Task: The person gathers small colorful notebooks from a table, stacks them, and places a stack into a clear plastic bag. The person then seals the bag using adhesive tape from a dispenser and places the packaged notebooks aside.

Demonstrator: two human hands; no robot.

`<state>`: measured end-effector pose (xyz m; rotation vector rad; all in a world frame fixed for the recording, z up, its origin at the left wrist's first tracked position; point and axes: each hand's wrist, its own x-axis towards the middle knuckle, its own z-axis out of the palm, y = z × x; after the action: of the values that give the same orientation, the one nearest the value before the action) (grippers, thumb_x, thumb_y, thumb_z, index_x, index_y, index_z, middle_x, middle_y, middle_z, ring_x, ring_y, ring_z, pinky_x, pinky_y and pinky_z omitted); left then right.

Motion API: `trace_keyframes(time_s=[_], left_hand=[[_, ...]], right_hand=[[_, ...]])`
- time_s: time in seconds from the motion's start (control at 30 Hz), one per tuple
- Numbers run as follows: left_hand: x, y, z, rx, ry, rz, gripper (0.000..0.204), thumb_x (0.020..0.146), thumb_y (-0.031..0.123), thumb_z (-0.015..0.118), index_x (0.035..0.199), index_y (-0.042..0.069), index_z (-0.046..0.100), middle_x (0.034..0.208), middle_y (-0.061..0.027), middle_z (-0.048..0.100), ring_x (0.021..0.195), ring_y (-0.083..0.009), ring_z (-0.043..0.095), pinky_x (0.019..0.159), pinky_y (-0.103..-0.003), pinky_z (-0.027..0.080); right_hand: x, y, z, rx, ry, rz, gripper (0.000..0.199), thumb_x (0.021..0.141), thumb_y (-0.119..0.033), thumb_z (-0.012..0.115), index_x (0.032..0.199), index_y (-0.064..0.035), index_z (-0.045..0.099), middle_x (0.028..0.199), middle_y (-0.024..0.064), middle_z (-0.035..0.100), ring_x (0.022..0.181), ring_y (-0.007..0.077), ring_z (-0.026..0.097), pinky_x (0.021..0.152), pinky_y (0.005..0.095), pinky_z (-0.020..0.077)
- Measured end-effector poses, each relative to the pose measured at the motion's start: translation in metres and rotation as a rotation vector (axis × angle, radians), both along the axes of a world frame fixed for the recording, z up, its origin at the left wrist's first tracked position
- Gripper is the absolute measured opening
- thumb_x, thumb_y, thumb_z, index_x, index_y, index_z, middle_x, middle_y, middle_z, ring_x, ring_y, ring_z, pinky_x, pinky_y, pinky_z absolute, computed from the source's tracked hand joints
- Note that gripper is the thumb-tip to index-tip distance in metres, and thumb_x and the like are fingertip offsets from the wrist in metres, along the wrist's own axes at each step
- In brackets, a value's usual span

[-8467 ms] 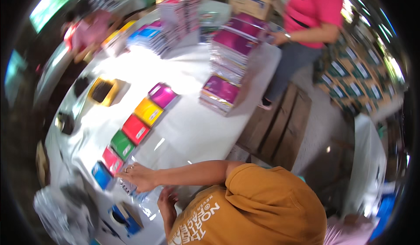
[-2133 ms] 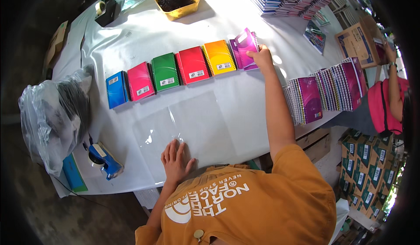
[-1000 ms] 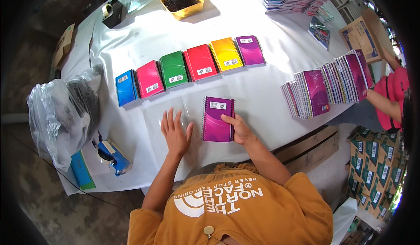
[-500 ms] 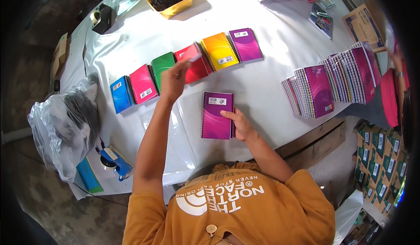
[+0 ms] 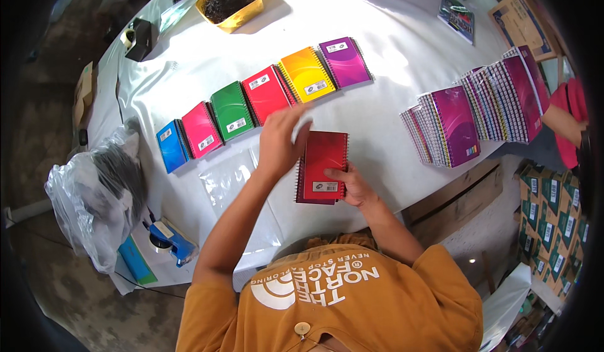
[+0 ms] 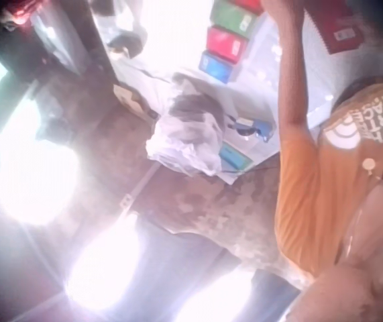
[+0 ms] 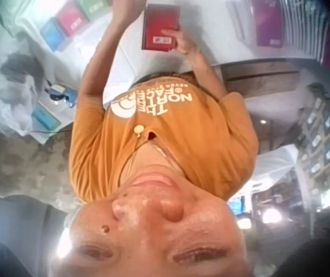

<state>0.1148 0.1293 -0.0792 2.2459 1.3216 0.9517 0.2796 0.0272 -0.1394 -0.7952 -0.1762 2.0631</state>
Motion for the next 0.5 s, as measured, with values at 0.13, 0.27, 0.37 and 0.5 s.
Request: trace_keyframes(time_s=[0.13, 0.27, 0.37, 0.5], left_hand=[[0.029, 0.057, -0.037, 0.049, 0.295, -0.008, 0.046, 0.085, 0.016, 0.061, 0.127, 0.006, 0.047, 0.123, -0.0158, 0.055, 0.111, -0.0325, 0.054, 0.094, -0.04, 0.043], [0.021, 0.066, -0.064, -0.079, 0.244, -0.088, 0.037, 0.084, 0.015, 0.061, 0.119, 0.004, 0.056, 0.109, -0.0173, 0.063, 0.096, -0.0328, 0.062, 0.084, -0.038, 0.05], [0.012, 0.057, -0.026, -0.42, -0.311, 0.121, 0.024, 0.091, 0.013, 0.056, 0.111, 0.0, 0.062, 0.09, -0.0088, 0.068, 0.078, -0.0166, 0.064, 0.074, -0.027, 0.05], [-0.008, 0.004, 0.044, -0.479, -1.005, 0.051, 0.008, 0.087, 0.002, 0.056, 0.094, 0.0, 0.059, 0.098, -0.0069, 0.064, 0.098, -0.0174, 0.059, 0.087, -0.032, 0.046]], right_hand=[[0.012, 0.002, 0.01, 0.013, -0.041, -0.033, 0.04, 0.079, -0.002, 0.065, 0.117, -0.0017, 0.051, 0.107, 0.0106, 0.061, 0.096, 0.0212, 0.063, 0.083, 0.0368, 0.054], [0.024, 0.001, 0.005, -0.022, -0.057, -0.118, 0.041, 0.078, -0.003, 0.065, 0.116, 0.0005, 0.051, 0.105, 0.0116, 0.061, 0.094, 0.0219, 0.063, 0.083, 0.0374, 0.0541], [0.029, -0.003, 0.004, 0.006, -0.081, -0.157, 0.039, 0.079, -0.006, 0.064, 0.116, 0.0008, 0.051, 0.105, 0.0118, 0.062, 0.093, 0.0218, 0.063, 0.082, 0.0368, 0.0543], [0.031, -0.005, 0.007, 0.021, -0.01, -0.054, 0.04, 0.086, -0.02, 0.058, 0.12, -0.0005, 0.05, 0.111, 0.0118, 0.06, 0.097, 0.02, 0.062, 0.084, 0.0353, 0.0526]])
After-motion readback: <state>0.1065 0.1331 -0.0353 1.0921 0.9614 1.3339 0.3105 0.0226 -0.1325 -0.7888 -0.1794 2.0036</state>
